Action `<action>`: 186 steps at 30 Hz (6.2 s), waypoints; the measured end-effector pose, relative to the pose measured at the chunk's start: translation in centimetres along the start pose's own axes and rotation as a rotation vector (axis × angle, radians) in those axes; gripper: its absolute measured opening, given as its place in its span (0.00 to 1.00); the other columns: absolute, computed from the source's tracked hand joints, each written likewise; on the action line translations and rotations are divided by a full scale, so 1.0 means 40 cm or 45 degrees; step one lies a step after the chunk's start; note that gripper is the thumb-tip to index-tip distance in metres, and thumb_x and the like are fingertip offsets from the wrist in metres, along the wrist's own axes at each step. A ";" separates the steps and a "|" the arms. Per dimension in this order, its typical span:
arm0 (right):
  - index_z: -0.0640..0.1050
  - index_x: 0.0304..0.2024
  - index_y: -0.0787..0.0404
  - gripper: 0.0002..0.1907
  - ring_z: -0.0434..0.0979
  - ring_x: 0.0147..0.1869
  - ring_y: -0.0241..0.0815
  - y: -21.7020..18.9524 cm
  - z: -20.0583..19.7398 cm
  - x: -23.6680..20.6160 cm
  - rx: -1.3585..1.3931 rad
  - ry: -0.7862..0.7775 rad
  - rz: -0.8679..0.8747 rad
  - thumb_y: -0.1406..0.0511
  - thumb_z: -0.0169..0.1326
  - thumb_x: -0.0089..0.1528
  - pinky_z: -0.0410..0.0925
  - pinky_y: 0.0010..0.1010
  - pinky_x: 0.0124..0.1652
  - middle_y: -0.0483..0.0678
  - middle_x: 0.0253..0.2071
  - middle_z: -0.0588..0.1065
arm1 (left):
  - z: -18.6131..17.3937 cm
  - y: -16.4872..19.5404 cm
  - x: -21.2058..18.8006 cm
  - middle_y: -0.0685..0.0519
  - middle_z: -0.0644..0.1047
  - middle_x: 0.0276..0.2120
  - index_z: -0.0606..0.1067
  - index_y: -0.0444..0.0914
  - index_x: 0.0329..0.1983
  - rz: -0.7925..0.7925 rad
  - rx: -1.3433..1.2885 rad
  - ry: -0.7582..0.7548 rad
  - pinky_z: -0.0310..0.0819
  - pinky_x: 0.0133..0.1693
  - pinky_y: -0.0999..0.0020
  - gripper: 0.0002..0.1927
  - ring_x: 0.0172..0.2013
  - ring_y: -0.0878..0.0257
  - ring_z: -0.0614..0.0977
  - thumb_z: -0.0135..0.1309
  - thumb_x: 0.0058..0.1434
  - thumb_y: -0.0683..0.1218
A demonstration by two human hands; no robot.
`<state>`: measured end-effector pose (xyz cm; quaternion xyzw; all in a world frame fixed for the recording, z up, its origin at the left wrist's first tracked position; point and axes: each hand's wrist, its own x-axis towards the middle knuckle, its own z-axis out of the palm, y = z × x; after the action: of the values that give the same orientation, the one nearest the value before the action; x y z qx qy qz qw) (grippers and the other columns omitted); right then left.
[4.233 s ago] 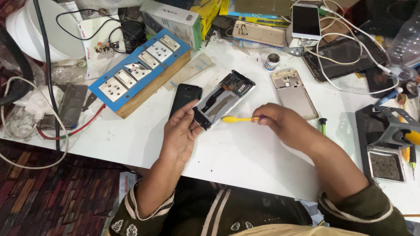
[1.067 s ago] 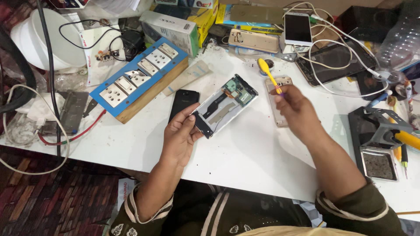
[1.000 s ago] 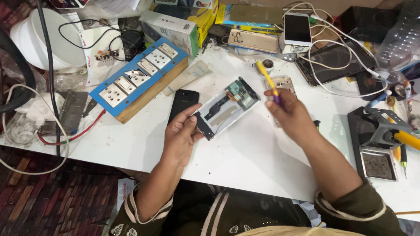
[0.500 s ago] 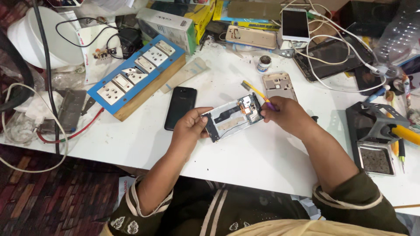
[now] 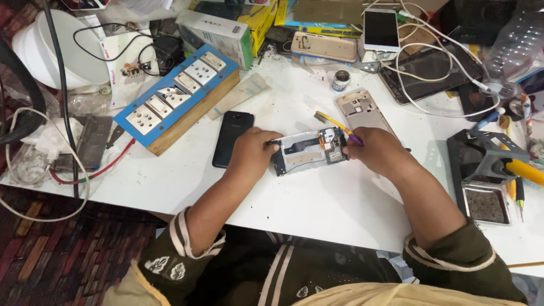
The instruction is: The person cleans the interior of a disassembled smartphone with a toothbrush, then cleans the back cover of another phone. They remove the back cover and battery from a third phone and use a screwdriver to pry at internal components.
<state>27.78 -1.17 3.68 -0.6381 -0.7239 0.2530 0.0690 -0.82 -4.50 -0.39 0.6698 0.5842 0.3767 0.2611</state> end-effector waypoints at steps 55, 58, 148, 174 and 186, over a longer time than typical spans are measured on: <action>0.80 0.39 0.63 0.13 0.79 0.33 0.52 0.070 -0.049 0.013 0.258 0.588 0.030 0.59 0.62 0.61 0.69 0.39 0.36 0.56 0.32 0.79 | 0.022 0.081 -0.008 0.43 0.74 0.61 0.78 0.31 0.54 0.704 0.463 -0.345 0.69 0.58 0.58 0.28 0.58 0.47 0.73 0.61 0.58 0.56; 0.81 0.36 0.65 0.16 0.79 0.35 0.57 0.049 -0.025 0.008 0.011 0.496 0.022 0.57 0.65 0.58 0.70 0.43 0.38 0.59 0.34 0.79 | 0.027 0.074 -0.013 0.42 0.75 0.60 0.78 0.31 0.54 0.705 0.463 -0.316 0.71 0.56 0.60 0.28 0.56 0.49 0.76 0.60 0.59 0.56; 0.79 0.62 0.48 0.26 0.78 0.33 0.45 -0.139 0.023 -0.182 0.095 0.805 -0.415 0.73 0.59 0.62 0.70 0.38 0.34 0.51 0.35 0.77 | 0.081 0.120 0.081 0.51 0.63 0.71 0.53 0.51 0.77 -0.071 -2.123 -0.644 0.65 0.67 0.43 0.27 0.69 0.51 0.68 0.36 0.76 0.56; 0.80 0.58 0.46 0.27 0.81 0.34 0.40 -0.134 -0.005 -0.189 0.227 0.571 -0.460 0.75 0.59 0.58 0.72 0.32 0.34 0.47 0.33 0.78 | 0.071 0.124 0.077 0.48 0.63 0.71 0.53 0.47 0.77 -0.070 -2.063 -0.679 0.65 0.68 0.47 0.28 0.70 0.52 0.67 0.33 0.77 0.57; 0.80 0.59 0.45 0.28 0.80 0.33 0.40 -0.119 -0.029 -0.197 0.192 0.636 -0.350 0.77 0.56 0.61 0.71 0.34 0.35 0.49 0.32 0.78 | 0.075 0.120 0.079 0.48 0.63 0.71 0.54 0.47 0.77 -0.080 -2.044 -0.717 0.66 0.67 0.44 0.29 0.69 0.51 0.68 0.35 0.76 0.59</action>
<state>25.42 -8.68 8.62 -0.5697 -0.7433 0.1295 0.3258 4.52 -2.02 2.27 0.3338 0.0716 0.4888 0.8028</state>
